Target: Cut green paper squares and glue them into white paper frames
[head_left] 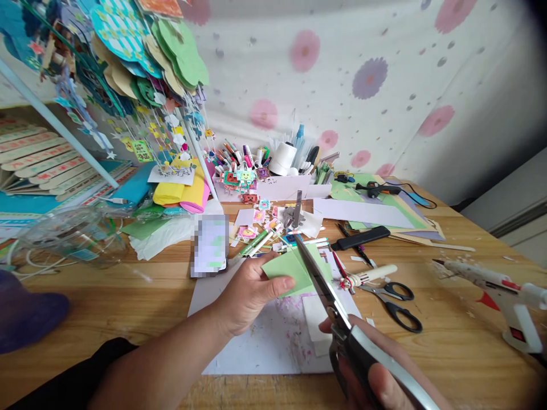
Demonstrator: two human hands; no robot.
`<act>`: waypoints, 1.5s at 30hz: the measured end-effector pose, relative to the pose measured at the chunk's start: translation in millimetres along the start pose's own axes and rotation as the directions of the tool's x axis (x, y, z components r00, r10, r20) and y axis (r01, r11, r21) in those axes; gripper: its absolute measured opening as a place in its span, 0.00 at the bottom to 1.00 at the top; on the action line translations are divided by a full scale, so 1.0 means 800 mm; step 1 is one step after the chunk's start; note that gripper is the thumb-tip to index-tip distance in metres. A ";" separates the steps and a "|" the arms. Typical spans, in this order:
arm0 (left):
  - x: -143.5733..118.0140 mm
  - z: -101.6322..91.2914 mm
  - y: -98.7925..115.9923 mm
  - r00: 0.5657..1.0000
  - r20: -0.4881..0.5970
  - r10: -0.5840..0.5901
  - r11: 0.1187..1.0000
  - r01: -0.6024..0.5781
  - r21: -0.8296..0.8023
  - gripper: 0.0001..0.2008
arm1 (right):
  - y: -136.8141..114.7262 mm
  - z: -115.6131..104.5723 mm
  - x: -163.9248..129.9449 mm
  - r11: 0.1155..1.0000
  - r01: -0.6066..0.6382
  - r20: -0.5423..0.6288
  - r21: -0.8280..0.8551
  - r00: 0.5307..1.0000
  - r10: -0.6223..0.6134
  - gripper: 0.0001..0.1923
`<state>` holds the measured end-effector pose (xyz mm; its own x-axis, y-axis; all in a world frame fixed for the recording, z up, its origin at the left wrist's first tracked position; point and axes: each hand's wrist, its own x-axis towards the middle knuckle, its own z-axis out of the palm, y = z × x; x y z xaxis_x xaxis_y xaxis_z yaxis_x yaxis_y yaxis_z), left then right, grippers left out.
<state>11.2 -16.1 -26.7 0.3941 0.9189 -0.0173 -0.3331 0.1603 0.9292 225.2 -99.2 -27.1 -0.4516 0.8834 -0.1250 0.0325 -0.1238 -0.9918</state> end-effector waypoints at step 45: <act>-0.017 0.033 -0.004 0.952 0.031 -0.304 0.951 0.305 -0.044 0.07 | -0.025 -0.012 0.071 0.963 0.260 -0.588 0.067 0.790 -0.173 0.20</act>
<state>29.6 -38.8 -19.6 0.5033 0.8150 -0.2872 -0.2346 0.4488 0.8623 207.7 -42.0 -14.6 0.1618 0.9852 0.0565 -0.1463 0.0805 -0.9860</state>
